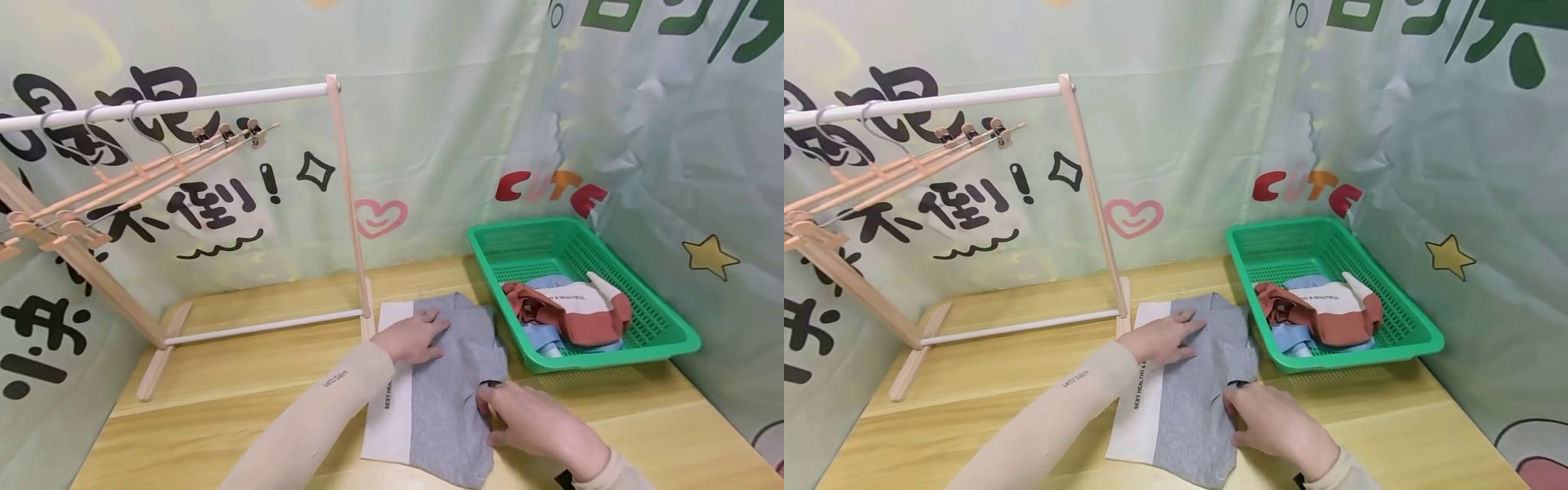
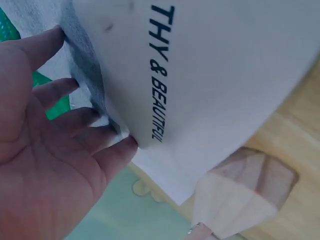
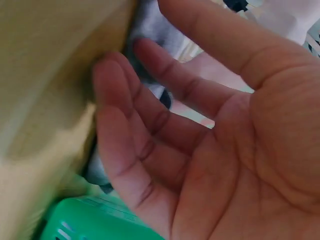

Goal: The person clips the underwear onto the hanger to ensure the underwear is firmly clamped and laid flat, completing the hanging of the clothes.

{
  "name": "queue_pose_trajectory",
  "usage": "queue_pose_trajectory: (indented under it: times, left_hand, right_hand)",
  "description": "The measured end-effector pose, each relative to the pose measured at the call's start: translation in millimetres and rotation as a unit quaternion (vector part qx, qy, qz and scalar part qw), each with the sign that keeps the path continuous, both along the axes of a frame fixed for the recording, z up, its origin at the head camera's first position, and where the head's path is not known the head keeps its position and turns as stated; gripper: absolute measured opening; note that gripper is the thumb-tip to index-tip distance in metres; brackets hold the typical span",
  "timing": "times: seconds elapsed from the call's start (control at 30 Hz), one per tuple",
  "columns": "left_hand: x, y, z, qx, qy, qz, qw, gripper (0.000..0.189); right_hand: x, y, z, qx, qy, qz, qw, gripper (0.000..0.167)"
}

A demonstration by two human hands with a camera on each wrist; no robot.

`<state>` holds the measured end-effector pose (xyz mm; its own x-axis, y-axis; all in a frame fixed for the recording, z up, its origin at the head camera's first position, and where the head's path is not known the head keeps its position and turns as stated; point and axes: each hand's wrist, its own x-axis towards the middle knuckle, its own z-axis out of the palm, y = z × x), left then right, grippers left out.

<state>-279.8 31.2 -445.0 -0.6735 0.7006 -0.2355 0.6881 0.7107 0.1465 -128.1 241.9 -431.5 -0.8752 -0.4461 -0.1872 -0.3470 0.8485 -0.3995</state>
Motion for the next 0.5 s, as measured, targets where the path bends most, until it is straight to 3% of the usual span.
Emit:
queue_pose_trajectory:
  times: [0.13, 0.3, 0.5]
  left_hand:
    - [-1.9, -3.8, -0.4, 0.012, -0.020, 0.034, 0.9991, 0.067]
    - [-5.4, -6.0, -0.4, 0.012, -0.016, 0.061, 0.9979, 0.070]
    - [-2.9, -3.4, 2.0, 0.001, -0.022, 0.101, 0.9946, 0.074]
  right_hand:
    - [-4.6, 2.0, -7.6, -0.011, 0.028, 0.013, 0.9995, 0.036]
    - [-9.7, 7.0, -9.8, -0.009, 0.057, 0.017, 0.9982, 0.038]
    - [-10.2, 19.9, -4.5, 0.029, 0.041, -0.015, 0.9986, 0.044]
